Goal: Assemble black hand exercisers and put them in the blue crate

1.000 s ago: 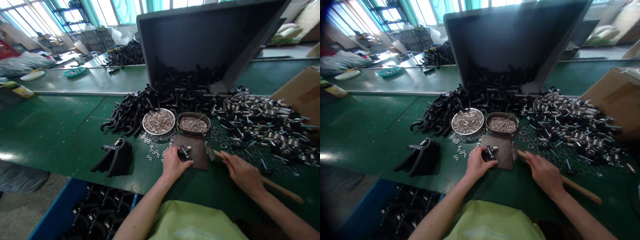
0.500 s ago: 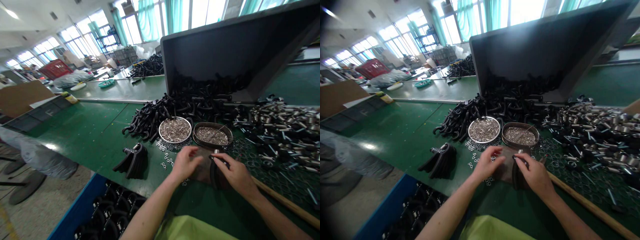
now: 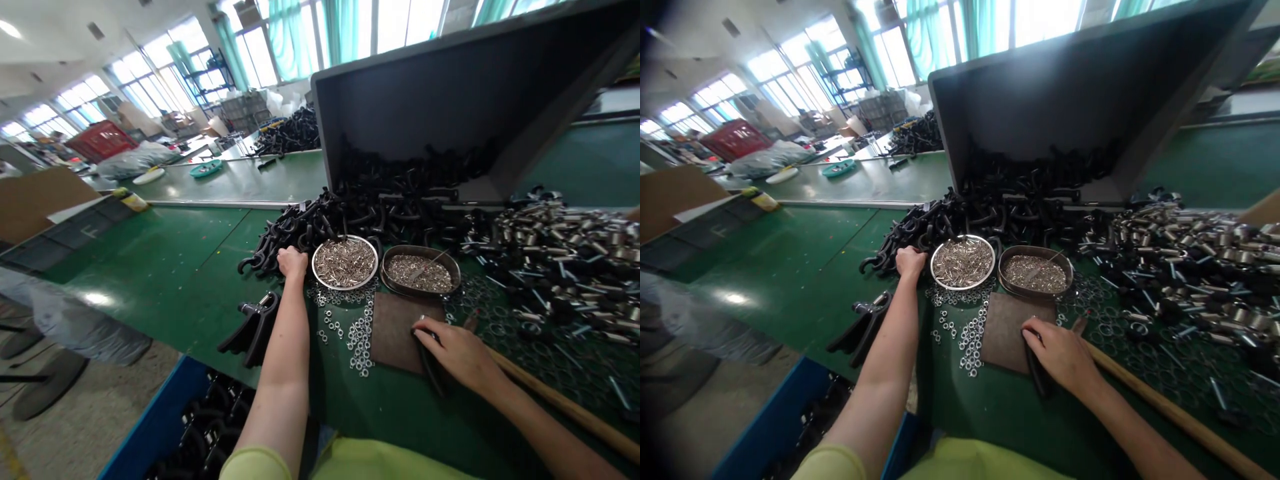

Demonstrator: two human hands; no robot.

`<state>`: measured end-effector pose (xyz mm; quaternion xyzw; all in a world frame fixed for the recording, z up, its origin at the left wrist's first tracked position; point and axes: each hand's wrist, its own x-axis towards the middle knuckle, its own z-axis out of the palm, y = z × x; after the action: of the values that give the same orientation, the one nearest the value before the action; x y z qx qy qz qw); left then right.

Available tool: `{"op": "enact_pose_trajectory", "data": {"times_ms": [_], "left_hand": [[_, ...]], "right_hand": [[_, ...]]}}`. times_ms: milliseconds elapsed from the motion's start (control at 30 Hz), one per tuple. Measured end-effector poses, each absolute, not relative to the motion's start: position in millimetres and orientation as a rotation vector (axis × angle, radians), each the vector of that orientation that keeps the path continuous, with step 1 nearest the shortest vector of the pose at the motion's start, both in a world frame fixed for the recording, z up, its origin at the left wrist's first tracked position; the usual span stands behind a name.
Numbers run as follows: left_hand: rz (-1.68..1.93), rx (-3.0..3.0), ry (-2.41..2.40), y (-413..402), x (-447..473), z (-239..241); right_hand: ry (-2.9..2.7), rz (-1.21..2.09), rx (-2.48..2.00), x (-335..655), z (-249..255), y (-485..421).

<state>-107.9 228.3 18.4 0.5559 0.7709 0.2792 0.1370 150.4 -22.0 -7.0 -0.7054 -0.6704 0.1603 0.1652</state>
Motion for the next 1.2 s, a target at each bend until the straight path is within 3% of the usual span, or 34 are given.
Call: {"op": "enact_pose_trajectory", "data": {"times_ms": [200, 333, 400, 767, 1033, 1100, 1200], "left_hand": [[1.010, 1.581, 2.029, 160, -83, 28], [0.840, 1.198, 1.075, 63, -52, 20], [0.737, 1.001, 0.899, 24, -41, 19], [0.710, 1.199, 0.922, -11, -33, 32], [0.587, 0.865, 0.811, -6, -36, 24], [0.630, 0.971, 0.868, -5, -39, 25], [0.743, 1.298, 0.953, -4, -43, 27]], "right_hand": [[-1.617, 0.645, -1.765, 147, 11, -24], [-1.459, 0.594, -1.634, 131, 29, -31], [-1.424, 0.537, -1.599, 122, 37, -35], [-1.661, 0.410, -1.530, 109, 45, -49], [-1.901, 0.413, -1.430, 129, 41, -55], [-1.736, 0.589, -1.547, 131, 32, -56], [-1.395, 1.192, -1.637, 131, 21, -51]]}}
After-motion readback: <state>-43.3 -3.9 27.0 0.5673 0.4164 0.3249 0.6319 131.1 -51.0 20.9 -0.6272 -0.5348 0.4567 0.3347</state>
